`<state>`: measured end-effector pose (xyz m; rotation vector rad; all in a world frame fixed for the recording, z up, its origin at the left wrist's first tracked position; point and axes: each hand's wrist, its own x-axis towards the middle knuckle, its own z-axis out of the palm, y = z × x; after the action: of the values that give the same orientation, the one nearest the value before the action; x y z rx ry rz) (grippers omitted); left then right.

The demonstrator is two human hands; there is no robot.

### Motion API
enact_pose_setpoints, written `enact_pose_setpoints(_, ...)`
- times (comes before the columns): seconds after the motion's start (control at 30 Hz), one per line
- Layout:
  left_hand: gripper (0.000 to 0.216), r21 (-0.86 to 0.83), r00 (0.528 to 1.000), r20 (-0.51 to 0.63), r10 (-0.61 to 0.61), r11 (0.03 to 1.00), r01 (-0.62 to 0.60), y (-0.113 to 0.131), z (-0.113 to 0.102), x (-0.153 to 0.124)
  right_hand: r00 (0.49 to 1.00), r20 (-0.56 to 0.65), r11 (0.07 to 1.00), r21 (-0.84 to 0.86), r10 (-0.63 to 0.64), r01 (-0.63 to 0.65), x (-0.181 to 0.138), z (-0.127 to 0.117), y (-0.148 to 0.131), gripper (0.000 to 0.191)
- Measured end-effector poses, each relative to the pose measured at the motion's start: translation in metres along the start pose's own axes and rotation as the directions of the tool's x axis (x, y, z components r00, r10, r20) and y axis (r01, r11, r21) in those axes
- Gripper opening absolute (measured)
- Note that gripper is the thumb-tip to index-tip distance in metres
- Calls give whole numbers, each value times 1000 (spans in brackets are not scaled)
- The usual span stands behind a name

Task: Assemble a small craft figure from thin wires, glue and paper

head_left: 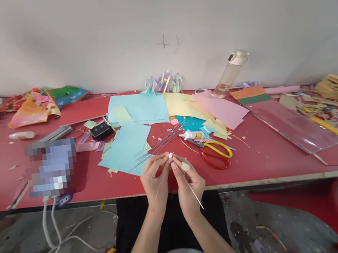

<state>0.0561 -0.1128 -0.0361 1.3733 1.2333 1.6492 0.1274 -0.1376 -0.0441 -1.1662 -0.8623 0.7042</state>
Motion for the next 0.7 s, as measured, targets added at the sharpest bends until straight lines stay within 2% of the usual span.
enact_pose_setpoints(0.23,10,49,997,-50,55,997,-53,-3,3,-5,997,-11,992,-103,-78,77,-1,-1,1,19)
enact_pose_setpoints(0.7,15,133,978,-75,196,974,-185,-7,6,-10,988,-21,979,-139,-152,148,0,0,4,18)
